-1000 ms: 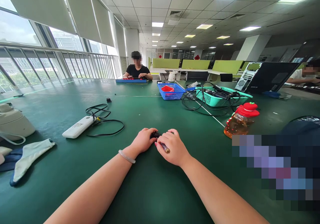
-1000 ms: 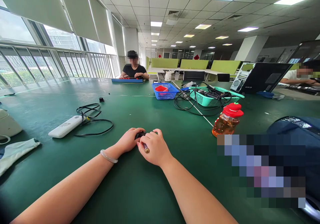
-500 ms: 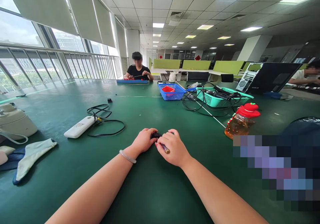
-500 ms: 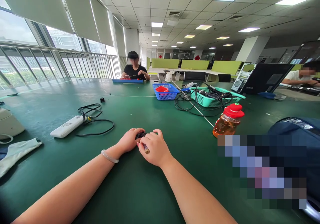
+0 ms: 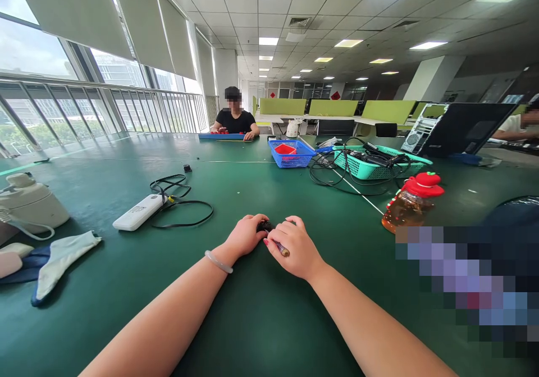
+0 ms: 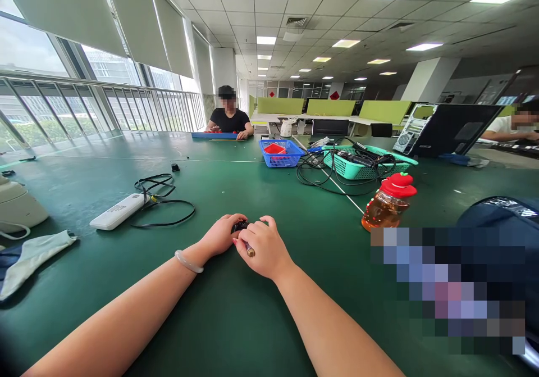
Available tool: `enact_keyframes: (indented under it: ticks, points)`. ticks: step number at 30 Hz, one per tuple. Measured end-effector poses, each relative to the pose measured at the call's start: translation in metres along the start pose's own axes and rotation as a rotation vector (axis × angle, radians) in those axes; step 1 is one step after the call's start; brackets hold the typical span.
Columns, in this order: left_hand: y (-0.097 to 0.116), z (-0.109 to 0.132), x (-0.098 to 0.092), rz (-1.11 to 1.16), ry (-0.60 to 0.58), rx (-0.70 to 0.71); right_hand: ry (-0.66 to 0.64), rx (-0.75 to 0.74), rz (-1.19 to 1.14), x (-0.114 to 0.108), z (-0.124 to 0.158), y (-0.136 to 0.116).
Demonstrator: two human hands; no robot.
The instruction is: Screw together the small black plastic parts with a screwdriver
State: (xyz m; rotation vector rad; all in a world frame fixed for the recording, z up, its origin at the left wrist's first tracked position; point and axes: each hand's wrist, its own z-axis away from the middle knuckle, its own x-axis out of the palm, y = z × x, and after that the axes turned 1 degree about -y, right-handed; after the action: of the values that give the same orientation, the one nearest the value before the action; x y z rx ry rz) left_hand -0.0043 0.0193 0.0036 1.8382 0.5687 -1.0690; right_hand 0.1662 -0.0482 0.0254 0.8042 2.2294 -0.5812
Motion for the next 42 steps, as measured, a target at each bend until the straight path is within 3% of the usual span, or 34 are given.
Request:
enact_keyframes:
  ticks: [19,42]
  points:
    - [-0.0001,-0.0008,-0.0002,-0.020,0.014,0.008,0.058,-0.054,0.008,-0.0042,0.0009,-0.0004]
    - [0.0010,0.0000,-0.0015,-0.018,-0.003,-0.025,0.029,-0.080,0.078,-0.0003,0.0013,0.0009]
